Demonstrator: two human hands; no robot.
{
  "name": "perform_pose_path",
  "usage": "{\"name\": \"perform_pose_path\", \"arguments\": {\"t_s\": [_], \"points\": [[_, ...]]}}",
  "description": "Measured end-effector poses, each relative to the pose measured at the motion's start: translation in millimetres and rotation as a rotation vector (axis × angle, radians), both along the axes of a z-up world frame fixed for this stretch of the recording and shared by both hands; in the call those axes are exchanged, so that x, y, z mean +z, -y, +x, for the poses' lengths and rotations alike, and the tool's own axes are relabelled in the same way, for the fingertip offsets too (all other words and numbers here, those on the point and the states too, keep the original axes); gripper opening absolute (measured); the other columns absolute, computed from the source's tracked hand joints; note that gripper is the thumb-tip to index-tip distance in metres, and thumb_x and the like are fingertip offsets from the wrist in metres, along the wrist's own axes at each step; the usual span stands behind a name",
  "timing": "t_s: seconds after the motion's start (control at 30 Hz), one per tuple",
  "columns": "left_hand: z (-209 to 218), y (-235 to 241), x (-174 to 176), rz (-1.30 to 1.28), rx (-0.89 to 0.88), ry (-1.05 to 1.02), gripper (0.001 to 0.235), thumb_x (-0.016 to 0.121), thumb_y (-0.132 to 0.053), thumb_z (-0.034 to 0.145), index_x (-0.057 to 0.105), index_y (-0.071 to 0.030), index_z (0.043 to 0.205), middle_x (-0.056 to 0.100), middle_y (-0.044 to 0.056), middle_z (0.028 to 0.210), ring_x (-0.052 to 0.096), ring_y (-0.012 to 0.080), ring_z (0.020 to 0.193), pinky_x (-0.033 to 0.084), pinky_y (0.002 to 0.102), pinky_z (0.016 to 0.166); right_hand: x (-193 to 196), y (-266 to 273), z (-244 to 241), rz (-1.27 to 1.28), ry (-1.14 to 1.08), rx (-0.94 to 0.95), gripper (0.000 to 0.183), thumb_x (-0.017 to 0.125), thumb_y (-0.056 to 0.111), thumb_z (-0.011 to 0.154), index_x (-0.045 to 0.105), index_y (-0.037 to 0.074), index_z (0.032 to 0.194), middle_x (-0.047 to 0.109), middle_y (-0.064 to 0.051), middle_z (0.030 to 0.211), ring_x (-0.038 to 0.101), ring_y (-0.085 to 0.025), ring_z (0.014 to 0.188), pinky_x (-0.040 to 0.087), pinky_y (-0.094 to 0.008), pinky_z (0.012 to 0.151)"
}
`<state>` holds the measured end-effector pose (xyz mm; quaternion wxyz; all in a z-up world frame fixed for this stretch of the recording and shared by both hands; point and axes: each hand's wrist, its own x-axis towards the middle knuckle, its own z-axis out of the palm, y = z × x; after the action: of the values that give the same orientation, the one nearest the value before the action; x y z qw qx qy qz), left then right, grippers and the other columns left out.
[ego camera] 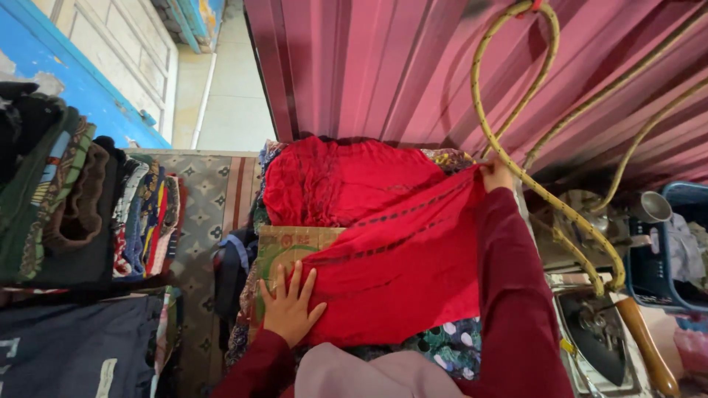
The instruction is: The person folds a red patterned cloth and a dark patterned cloth on a table using a cardboard piece as a guide. They smooth the fabric, fold it into neat rectangles, and place the folded items onto a stack.
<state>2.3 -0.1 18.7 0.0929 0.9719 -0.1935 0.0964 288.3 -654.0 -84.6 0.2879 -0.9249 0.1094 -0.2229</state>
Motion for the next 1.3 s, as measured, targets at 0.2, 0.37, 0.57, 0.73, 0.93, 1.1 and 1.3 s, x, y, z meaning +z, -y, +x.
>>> {"name": "perform_pose_path", "arguments": {"t_s": [0.2, 0.37, 0.57, 0.73, 0.93, 1.1, 1.3], "points": [[-1, 0, -1, 0.002, 0.004, -0.009, 0.082, 0.052, -0.064, 0.087, 0.032, -0.022, 0.155, 0.020, 0.013, 0.164, 0.016, 0.0438, 0.150, 0.010, 0.080, 0.109, 82, -110, -22, -0.462, -0.246, -0.235, 0.045, 0.078, 0.037, 0.080, 0.065, 0.014, 0.117, 0.066, -0.015, 0.121, 0.061, -0.038, 0.112, 0.044, -0.065, 0.088], [0, -2, -3, -0.010, 0.000, 0.005, 0.083, 0.053, -0.063, 0.086, 0.033, -0.022, 0.156, 0.020, 0.013, 0.165, 0.015, 0.0436, 0.151, 0.009, 0.079, 0.110, 141, -249, -86, -0.728, -0.014, 0.109, 0.029, 0.068, 0.026, 0.081, 0.068, 0.012, 0.107, 0.065, -0.014, 0.108, 0.062, -0.036, 0.097, 0.049, -0.054, 0.076], [0, -4, -12, -0.033, -0.005, 0.026, 0.084, 0.056, -0.063, 0.085, 0.033, -0.023, 0.156, 0.019, 0.013, 0.165, 0.013, 0.0437, 0.151, 0.008, 0.080, 0.110, 167, -399, -213, -0.534, -0.188, 0.859, 0.017, 0.065, 0.027, 0.087, 0.074, 0.016, 0.097, 0.068, -0.008, 0.097, 0.065, -0.030, 0.093, 0.050, -0.050, 0.076], [-1, -6, -14, -0.025, -0.015, -0.002, 0.086, 0.056, -0.064, 0.085, 0.032, -0.022, 0.156, 0.019, 0.014, 0.165, 0.012, 0.0459, 0.151, 0.007, 0.082, 0.108, 120, -426, -235, -0.453, -0.076, 0.958, 0.046, 0.069, 0.036, 0.090, 0.065, 0.016, 0.131, 0.057, -0.010, 0.139, 0.050, -0.033, 0.127, 0.041, -0.051, 0.097], [7, -7, 5, 0.042, -0.020, -0.145, 0.088, 0.057, -0.067, 0.085, 0.031, -0.022, 0.155, 0.018, 0.014, 0.164, 0.012, 0.0463, 0.150, 0.008, 0.083, 0.107, 103, -436, -240, -0.510, -0.111, 0.850, 0.057, 0.067, 0.037, 0.091, 0.055, 0.018, 0.143, 0.048, -0.010, 0.150, 0.042, -0.036, 0.137, 0.031, -0.065, 0.108], [63, -14, 24, -0.087, 0.037, -0.146, 0.078, 0.063, -0.064, 0.083, 0.047, -0.018, 0.144, 0.044, 0.014, 0.154, 0.043, 0.0408, 0.139, 0.036, 0.064, 0.108, 89, -435, -244, -0.501, -0.144, 0.798, 0.057, 0.065, 0.036, 0.093, 0.053, 0.019, 0.146, 0.045, -0.006, 0.155, 0.038, -0.033, 0.142, 0.027, -0.068, 0.112], [259, -21, 10, -0.260, 0.473, -0.151, 0.065, 0.071, -0.055, 0.085, 0.059, -0.011, 0.131, 0.062, 0.017, 0.126, 0.061, 0.0398, 0.116, 0.049, 0.058, 0.092, 92, -437, -240, -0.390, -0.256, 0.817, 0.058, 0.060, 0.044, 0.098, 0.049, 0.020, 0.150, 0.043, -0.007, 0.157, 0.034, -0.035, 0.145, 0.024, -0.070, 0.112]]}}
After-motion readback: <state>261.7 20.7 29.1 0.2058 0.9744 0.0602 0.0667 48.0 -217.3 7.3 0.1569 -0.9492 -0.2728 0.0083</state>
